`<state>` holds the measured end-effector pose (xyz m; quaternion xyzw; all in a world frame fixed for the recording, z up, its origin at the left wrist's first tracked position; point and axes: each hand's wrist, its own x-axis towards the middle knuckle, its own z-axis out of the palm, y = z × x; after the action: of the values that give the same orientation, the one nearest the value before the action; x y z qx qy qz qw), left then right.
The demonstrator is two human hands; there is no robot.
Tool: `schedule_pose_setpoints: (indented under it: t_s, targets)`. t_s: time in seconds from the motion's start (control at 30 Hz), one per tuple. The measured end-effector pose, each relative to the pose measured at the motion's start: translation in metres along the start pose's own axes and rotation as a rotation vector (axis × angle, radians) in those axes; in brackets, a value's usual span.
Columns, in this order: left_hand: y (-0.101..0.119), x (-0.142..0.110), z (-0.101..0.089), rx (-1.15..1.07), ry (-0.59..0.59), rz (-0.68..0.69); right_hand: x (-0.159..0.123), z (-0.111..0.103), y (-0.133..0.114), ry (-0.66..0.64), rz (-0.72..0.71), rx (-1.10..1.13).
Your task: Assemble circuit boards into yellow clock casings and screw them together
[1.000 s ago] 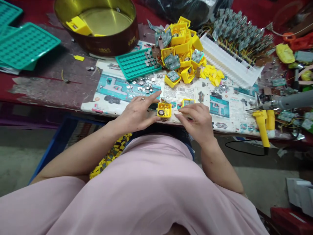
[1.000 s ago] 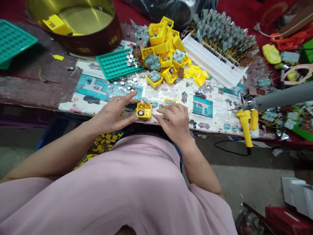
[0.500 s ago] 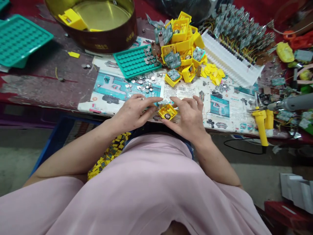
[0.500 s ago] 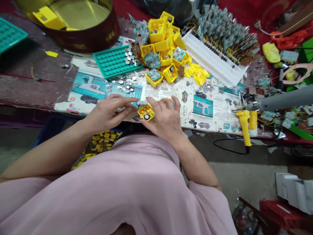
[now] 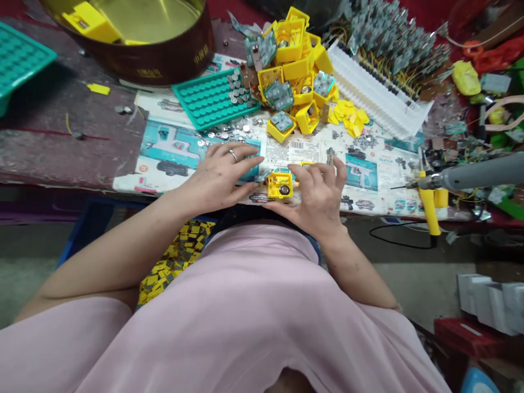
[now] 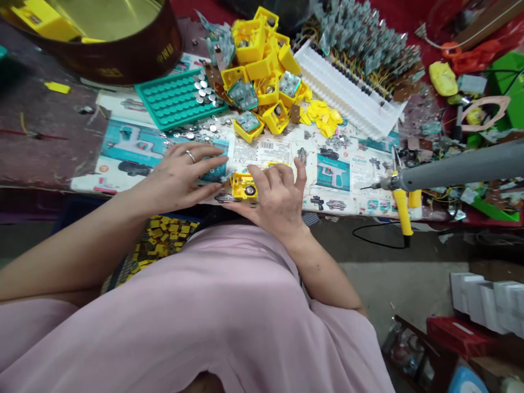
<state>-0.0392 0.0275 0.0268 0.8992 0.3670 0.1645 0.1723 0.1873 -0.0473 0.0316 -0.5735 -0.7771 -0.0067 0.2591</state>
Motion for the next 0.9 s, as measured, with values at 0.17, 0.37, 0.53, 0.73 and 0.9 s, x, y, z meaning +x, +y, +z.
schedule_pose_setpoints:
  t_s: [0.17, 0.37, 0.53, 0.73, 0.9]
  targets:
    - [0.008, 0.004, -0.003, -0.037, 0.049, 0.005, 0.003, 0.000, 0.006, -0.037, -0.032, 0.005]
    - [0.013, 0.001, -0.002, -0.012, 0.146, 0.019, 0.008, -0.015, 0.022, -0.093, -0.128, 0.094]
    - [0.012, -0.001, 0.008, -0.033, 0.265, 0.116, 0.016, -0.016, 0.013, -0.055, -0.053, 0.215]
    - [0.012, 0.004, 0.016, -0.094, 0.282, 0.195, 0.027, -0.010, 0.004, -0.092, 0.129, 0.513]
    - [0.020, 0.013, 0.018, -0.133, 0.419, 0.223, 0.032, -0.011, 0.008, -0.144, 0.140, 0.681]
